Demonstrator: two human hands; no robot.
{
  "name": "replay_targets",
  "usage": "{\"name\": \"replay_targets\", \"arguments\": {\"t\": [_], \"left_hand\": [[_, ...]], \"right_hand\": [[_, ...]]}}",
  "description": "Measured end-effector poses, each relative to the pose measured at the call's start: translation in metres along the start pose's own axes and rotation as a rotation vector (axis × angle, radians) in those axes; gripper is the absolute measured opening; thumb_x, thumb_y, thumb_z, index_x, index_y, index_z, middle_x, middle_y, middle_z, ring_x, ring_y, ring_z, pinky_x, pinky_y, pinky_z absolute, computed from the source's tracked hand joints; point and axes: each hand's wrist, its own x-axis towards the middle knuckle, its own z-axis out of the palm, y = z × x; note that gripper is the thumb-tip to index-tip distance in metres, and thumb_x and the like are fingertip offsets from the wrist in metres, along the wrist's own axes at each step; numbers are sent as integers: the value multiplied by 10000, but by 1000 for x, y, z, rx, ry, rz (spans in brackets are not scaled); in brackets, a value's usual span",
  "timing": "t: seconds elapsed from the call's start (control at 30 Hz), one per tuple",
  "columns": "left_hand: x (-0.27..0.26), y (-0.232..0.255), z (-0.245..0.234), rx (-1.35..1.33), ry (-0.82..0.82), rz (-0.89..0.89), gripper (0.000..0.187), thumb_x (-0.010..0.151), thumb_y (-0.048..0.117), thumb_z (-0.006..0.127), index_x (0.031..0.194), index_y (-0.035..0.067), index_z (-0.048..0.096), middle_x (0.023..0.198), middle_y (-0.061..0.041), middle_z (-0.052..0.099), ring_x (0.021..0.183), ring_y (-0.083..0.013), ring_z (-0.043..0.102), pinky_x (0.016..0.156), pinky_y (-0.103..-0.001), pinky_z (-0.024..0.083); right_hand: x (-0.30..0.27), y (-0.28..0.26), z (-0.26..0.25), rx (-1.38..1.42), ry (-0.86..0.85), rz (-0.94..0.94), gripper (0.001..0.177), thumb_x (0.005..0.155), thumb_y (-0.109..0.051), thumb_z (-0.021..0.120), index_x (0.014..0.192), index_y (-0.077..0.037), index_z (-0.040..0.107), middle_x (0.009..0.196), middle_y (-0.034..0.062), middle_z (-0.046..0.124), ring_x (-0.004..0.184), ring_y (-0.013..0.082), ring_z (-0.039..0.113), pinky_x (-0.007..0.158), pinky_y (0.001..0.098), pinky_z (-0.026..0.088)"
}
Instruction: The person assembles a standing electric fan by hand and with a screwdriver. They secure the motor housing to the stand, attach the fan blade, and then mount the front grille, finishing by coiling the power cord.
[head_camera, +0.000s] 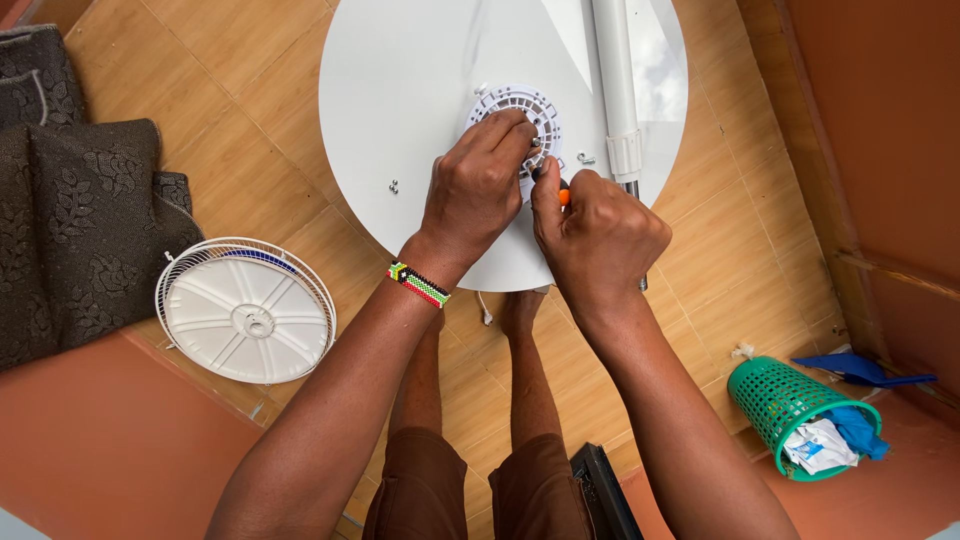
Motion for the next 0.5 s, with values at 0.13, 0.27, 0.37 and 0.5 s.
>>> {"name": "replay_targets", "arguments": {"t": [0.13,0.27,0.37,0.5], "left_hand": [[1,2,-2,-32,-2,-3,152,923,-13,713,1073,7,696,1153,-106,712,1042,-282,722,838,-370,624],[4,2,-5,-48,-25,2,153,932,-25,695,1081,8,693,1162,-93,711,1049,-269,722,841,-364,624],[4,1,-8,-30,-37,9,174,918,-39,687,1085,10,695,1164,-90,712,1053,-268,718,846,-369,621],[5,1,-7,-50,-38,21,170,918,-30,694,1085,6,691,1171,-94,713,1041,-266,719,822,-365,619]], "right_hand": [[12,-3,-5,-62,-76,65,641,1036,-415,749,503,-127,539,401,38,485,298,181,420,342,350,279],[19,-5,-27,57,-202,60,367,960,-329,737,813,0,670,690,151,639,531,276,619,467,395,460],[20,-1,-43,314,-153,-148,337,870,-93,750,1162,66,694,1077,231,684,839,320,721,647,402,577],[19,4,-45,349,-250,-175,345,874,82,707,1192,-49,726,1189,166,706,954,273,746,781,365,619]]}}
